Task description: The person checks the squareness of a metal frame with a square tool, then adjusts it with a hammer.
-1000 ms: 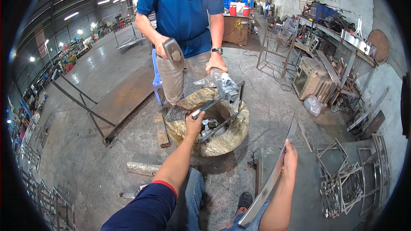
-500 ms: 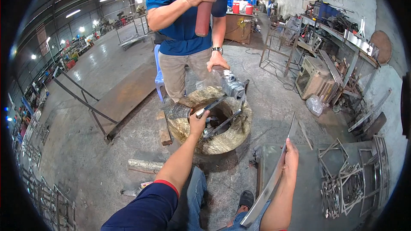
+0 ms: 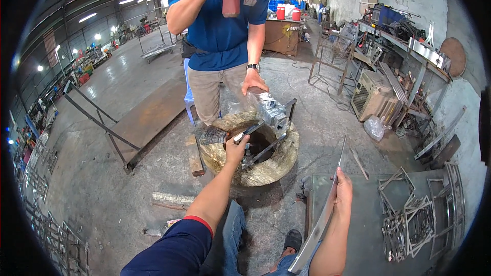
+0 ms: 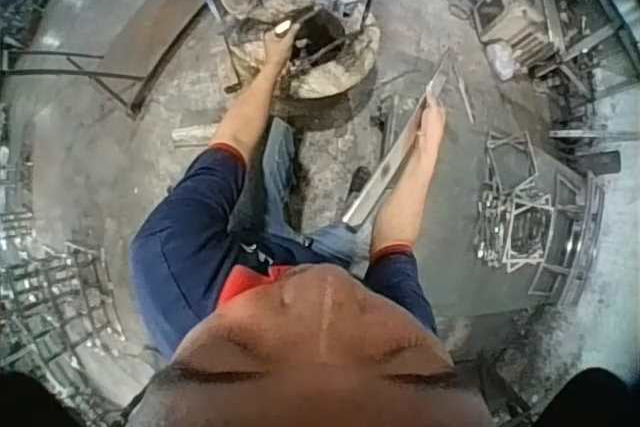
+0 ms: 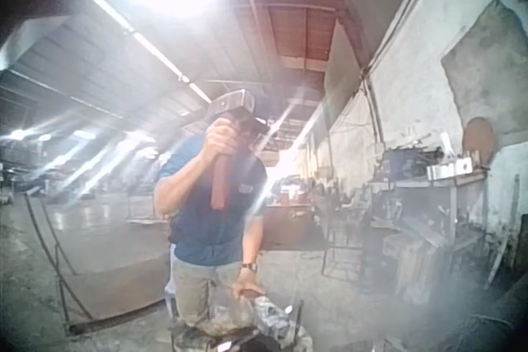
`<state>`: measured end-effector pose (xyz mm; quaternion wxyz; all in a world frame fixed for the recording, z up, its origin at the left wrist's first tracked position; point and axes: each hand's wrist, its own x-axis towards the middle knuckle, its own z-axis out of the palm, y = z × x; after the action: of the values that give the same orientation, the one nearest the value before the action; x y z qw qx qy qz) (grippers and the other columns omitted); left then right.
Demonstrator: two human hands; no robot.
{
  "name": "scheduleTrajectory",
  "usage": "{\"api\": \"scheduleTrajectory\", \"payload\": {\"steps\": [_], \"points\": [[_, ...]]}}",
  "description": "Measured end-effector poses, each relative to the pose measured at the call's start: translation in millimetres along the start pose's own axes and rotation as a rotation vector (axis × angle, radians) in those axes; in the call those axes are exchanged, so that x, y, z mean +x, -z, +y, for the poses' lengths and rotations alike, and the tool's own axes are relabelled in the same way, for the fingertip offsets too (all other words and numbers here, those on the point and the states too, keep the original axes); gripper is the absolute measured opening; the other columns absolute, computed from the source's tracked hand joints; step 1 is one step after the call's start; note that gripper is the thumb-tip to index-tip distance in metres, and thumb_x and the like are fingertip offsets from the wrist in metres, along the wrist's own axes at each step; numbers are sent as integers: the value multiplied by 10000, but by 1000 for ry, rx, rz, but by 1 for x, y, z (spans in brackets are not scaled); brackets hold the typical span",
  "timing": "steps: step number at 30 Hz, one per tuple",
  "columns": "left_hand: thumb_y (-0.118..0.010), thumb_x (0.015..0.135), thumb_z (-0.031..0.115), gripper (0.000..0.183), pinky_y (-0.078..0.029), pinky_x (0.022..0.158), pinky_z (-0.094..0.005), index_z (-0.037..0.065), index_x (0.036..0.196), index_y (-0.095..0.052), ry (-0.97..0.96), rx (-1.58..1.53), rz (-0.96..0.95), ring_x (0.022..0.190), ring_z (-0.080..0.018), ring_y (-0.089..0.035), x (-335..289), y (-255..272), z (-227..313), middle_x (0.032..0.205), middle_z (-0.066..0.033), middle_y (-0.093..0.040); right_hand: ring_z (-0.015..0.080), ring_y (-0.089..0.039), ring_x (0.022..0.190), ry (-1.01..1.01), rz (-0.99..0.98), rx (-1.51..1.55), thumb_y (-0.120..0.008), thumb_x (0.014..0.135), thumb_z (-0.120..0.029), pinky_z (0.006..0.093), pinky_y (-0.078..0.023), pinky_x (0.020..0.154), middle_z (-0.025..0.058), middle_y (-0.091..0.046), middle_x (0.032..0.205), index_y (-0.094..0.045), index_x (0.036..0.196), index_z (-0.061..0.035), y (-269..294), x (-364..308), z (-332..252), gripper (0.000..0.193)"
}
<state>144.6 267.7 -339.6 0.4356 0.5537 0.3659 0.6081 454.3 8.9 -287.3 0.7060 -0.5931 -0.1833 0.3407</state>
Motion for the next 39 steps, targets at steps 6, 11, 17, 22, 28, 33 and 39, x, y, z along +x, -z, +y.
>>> {"api": "scheduleTrajectory", "payload": {"steps": [6,11,17,22,28,33,39], "points": [[-771,883,208,321,-496,774,-252,-48,1065,-709,-9,-27,-3,829,-86,-627,5,5,-14,938,-31,-727,119,-516,673,2,-14,0,-712,911,-400,275,-418,614,25,-583,772,-608,917,-55,-5,1,0,361],[-758,894,218,301,-486,756,-249,-43,1037,-712,-18,-10,9,805,-76,-604,5,3,-14,912,-9,-713,116,-511,669,24,-23,19,-714,912,-390,273,-414,613,26,-583,768,-611,912,-56,0,5,4,349],[-770,886,305,363,-458,703,-241,-39,990,-714,-9,40,21,757,-55,-553,14,10,-6,855,20,-684,112,-507,659,-3,-18,47,-712,915,-384,268,-406,608,21,-582,764,-615,901,-56,-3,1,-4,341],[-775,868,330,376,-430,597,-282,-36,839,-698,-25,7,99,645,-72,-479,-11,-20,62,702,34,-613,113,-506,655,41,-20,45,-709,917,-382,268,-403,606,14,-561,747,-604,921,-56,11,-2,-10,343],[-793,837,359,385,-411,530,-349,-12,796,-702,-110,607,-164,585,-89,-488,-23,29,271,599,-24,-591,86,-491,691,133,-165,130,-669,952,-374,222,-386,623,-6,-539,756,-587,1023,-75,-2,-42,-37,319],[-815,807,361,389,-397,541,-309,-9,871,-713,-168,861,-434,601,-92,-472,3,63,399,621,17,-546,106,-544,769,386,-268,88,-657,970,-282,238,-448,674,50,-601,933,-487,1313,9,-37,-86,-35,481],[-811,813,298,322,-443,661,-260,5,910,-719,18,949,-766,731,-89,-580,-5,58,405,780,5,-666,139,-631,971,530,-501,-98,-686,935,-143,274,-511,836,139,-671,1126,-442,1423,46,-85,-144,-24,577]]}}
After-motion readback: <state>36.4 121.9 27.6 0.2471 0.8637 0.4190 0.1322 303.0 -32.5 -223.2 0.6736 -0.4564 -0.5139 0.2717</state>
